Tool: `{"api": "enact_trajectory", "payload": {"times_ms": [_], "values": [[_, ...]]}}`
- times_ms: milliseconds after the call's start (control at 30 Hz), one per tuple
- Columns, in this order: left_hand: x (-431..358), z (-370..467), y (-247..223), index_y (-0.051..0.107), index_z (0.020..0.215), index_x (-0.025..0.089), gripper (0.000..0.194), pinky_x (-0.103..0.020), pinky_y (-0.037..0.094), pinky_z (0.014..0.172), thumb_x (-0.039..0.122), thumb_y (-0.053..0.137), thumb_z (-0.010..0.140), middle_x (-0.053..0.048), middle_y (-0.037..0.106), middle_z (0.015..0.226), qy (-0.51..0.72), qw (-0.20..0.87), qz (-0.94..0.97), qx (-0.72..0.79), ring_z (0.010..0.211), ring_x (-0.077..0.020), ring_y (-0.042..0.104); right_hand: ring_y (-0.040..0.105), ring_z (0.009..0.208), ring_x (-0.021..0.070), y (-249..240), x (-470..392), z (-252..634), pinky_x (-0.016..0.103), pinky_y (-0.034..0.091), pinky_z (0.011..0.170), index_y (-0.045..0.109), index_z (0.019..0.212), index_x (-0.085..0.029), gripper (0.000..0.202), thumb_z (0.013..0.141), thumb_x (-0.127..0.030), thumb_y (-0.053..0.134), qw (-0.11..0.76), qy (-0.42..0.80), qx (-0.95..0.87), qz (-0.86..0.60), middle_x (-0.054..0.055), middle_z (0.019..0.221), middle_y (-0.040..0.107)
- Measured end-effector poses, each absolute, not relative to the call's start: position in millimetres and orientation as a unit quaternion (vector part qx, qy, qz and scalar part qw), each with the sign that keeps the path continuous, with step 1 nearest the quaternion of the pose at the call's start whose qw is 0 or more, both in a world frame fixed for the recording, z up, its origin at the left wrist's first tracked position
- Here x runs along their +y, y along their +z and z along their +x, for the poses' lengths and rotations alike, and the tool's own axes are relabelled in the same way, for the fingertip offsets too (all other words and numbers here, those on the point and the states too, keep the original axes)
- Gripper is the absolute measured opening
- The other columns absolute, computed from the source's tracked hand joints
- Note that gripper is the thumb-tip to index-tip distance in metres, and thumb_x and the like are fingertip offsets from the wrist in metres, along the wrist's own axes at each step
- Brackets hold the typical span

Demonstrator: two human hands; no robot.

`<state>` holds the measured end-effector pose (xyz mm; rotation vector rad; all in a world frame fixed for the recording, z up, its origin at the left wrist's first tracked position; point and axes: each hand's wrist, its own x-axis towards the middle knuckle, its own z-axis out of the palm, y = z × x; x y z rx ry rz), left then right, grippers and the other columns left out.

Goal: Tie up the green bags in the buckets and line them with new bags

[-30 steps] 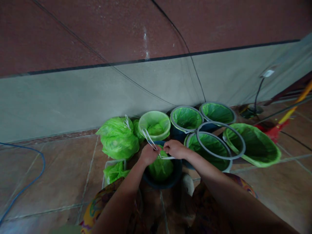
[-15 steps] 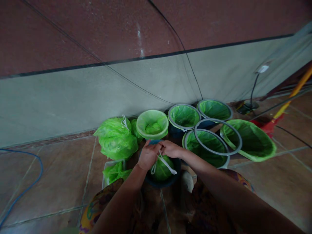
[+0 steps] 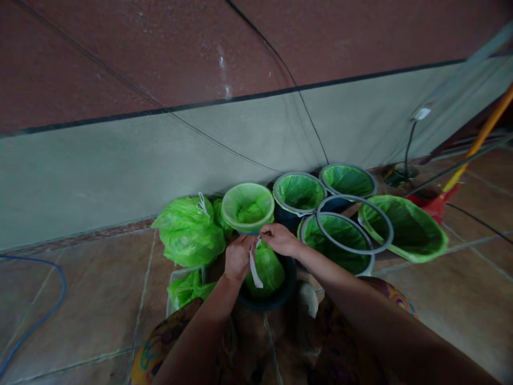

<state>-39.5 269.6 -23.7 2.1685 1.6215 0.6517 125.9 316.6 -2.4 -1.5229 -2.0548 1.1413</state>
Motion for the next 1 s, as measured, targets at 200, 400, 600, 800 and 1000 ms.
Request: {"api": "enact_trajectory", "payload": {"times_ms": [200,400,600,800,1000], "values": [[274,-41,-22,0.069,0.089,0.020,0.026,-0.026,0.042,0.076,0.025,0.045,0.096,-0.006,0.068,0.088,0.218,0.208,0.741,0.601,0.082,-0.0168,0.062,0.058,0.071,0.0141,6,322,127,0.025,0.044,0.066,0.056,0.060,-0.016,0.024,0.082,-0.016,0.048,0.178,0.489,-0.608,-0.599,0.006,0.075,0.066],[276,-51,-17,0.066,0.075,0.021,0.028,-0.025,0.038,0.067,0.031,0.047,0.093,-0.003,0.066,0.075,0.186,0.228,0.700,0.650,0.072,-0.0160,0.059,0.054,0.054,0.0084,4,328,140,0.019,0.044,0.051,0.053,0.062,-0.016,0.022,0.083,-0.020,0.053,0.263,0.635,-0.388,-0.614,0.003,0.068,0.064],[282,-62,-18,0.059,0.056,0.022,0.026,-0.027,0.034,0.063,0.027,0.057,0.081,-0.001,0.054,0.054,0.157,0.320,0.591,0.724,0.063,-0.0180,0.055,0.041,0.040,0.0061,4,329,148,0.018,0.032,0.039,0.052,0.056,-0.016,0.032,0.088,-0.021,0.052,0.207,0.554,-0.432,-0.681,-0.002,0.047,0.049],[287,-58,-25,0.052,0.049,0.021,0.027,-0.024,0.036,0.055,0.031,0.059,0.072,0.003,0.047,0.047,0.328,0.500,0.439,0.671,0.049,-0.0114,0.045,0.044,0.043,0.0075,4,329,148,0.020,0.035,0.043,0.055,0.057,-0.016,0.032,0.086,-0.028,0.057,0.245,0.564,-0.448,-0.649,-0.001,0.048,0.051],[283,-39,-15,0.052,0.059,0.017,0.036,-0.025,0.046,0.052,0.046,0.071,0.066,-0.002,0.066,0.069,0.442,0.638,0.286,0.562,0.049,-0.0082,0.051,0.047,0.049,0.0085,11,323,137,0.021,0.039,0.050,0.058,0.060,-0.017,0.036,0.078,-0.046,0.066,0.329,0.612,-0.502,-0.516,-0.002,0.052,0.052]]}}
